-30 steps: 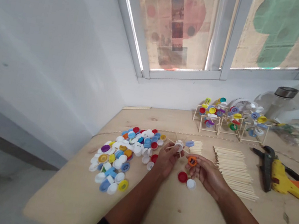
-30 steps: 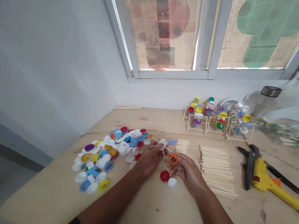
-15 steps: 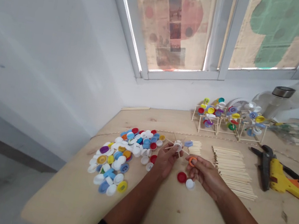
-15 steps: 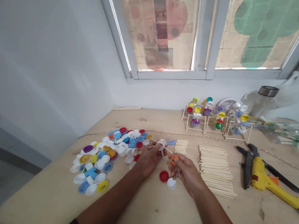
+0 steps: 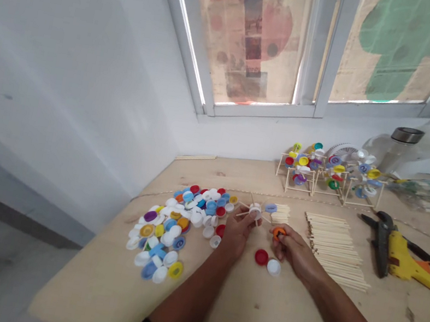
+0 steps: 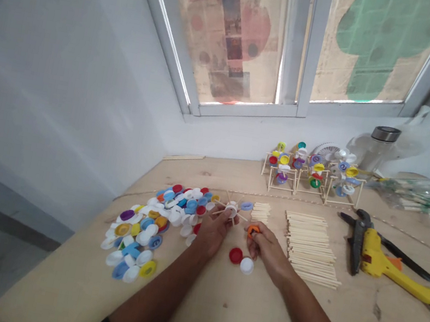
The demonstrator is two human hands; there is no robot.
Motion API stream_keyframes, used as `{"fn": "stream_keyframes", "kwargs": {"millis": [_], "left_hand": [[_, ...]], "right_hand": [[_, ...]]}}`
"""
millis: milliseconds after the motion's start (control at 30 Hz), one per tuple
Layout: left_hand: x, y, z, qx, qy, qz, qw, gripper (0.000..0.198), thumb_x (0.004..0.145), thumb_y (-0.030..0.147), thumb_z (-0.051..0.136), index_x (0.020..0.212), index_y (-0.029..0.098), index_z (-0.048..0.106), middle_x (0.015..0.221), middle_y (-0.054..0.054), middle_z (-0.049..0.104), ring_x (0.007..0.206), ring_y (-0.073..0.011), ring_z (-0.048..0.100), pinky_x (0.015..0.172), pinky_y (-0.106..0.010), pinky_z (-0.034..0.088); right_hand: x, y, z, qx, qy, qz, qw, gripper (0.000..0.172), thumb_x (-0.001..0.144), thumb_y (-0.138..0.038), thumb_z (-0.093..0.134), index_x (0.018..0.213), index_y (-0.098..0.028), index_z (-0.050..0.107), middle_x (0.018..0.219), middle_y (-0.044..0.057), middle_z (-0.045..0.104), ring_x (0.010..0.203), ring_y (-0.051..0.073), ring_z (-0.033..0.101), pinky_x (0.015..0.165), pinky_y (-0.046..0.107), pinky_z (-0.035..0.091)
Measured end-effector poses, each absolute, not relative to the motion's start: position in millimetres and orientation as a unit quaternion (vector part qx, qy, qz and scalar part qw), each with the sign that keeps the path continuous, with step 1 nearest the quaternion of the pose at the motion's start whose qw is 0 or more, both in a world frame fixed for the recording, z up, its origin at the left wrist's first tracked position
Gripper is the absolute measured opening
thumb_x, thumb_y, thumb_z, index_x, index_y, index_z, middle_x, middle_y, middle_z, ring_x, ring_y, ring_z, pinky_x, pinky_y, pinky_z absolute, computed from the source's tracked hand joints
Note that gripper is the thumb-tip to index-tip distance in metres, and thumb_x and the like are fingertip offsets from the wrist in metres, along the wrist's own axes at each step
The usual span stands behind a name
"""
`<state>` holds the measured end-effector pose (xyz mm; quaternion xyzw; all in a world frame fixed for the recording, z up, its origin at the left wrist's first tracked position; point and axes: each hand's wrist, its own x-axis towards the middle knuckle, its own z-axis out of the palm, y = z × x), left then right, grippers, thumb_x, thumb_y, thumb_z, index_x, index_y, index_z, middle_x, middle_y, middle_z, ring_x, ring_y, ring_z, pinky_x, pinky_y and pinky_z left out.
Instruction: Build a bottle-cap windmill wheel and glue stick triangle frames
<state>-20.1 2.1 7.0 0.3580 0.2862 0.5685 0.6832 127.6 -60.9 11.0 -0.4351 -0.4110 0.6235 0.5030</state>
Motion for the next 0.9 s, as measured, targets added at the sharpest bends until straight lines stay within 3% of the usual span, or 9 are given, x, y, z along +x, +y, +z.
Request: {"fn": "stream_keyframes", "kwargs": {"millis": [300, 433, 533, 900], "left_hand": [[-18.6, 2.9, 7.1, 0.354, 0.292, 0.582, 0.671, 0.028, 0.062, 0.028, 0.077, 0.075, 0.016, 0.056, 0.070, 0.001, 0.062, 0.060, -0.0103, 0.056, 0.064, -0.026, 0.043], [-18.3, 1.8, 8.0, 0.352, 0.295, 0.583, 0.670, 0.027, 0.062, 0.027, 0.077, 0.074, 0.016, 0.055, 0.068, 0.001, 0.060, 0.061, -0.0107, 0.057, 0.063, -0.025, 0.043], [-18.2, 0.7, 9.8, 0.355, 0.291, 0.582, 0.672, 0.026, 0.063, 0.027, 0.076, 0.072, 0.016, 0.055, 0.067, 0.001, 0.060, 0.061, -0.0104, 0.056, 0.063, -0.025, 0.042], [-18.0, -0.6, 11.7, 0.350, 0.292, 0.589, 0.667, 0.028, 0.062, 0.028, 0.077, 0.071, 0.016, 0.053, 0.064, 0.002, 0.059, 0.058, -0.0108, 0.056, 0.060, -0.024, 0.042]], "right_hand": [[129.4, -61.9, 9.1, -0.482, -0.562, 0.516, 0.430, 0.012, 0.080, -0.029, 0.038, 0.082, -0.020, 0.045, 0.061, -0.006, 0.041, 0.047, 0.008, 0.034, 0.046, 0.023, 0.027], [130.8, -63.6, 10.0, -0.501, -0.636, 0.425, 0.405, 0.012, 0.083, -0.026, 0.035, 0.080, -0.021, 0.045, 0.070, -0.003, 0.046, 0.065, 0.012, 0.045, 0.063, 0.026, 0.038], [130.3, -65.5, 12.1, -0.499, -0.667, 0.389, 0.394, 0.013, 0.084, -0.026, 0.034, 0.083, -0.021, 0.045, 0.077, 0.000, 0.049, 0.077, 0.015, 0.048, 0.075, 0.029, 0.039], [123.4, -70.9, 14.4, -0.537, -0.701, 0.326, 0.338, 0.015, 0.086, -0.029, 0.029, 0.083, -0.022, 0.041, 0.075, 0.000, 0.051, 0.072, 0.017, 0.050, 0.071, 0.030, 0.038]]}}
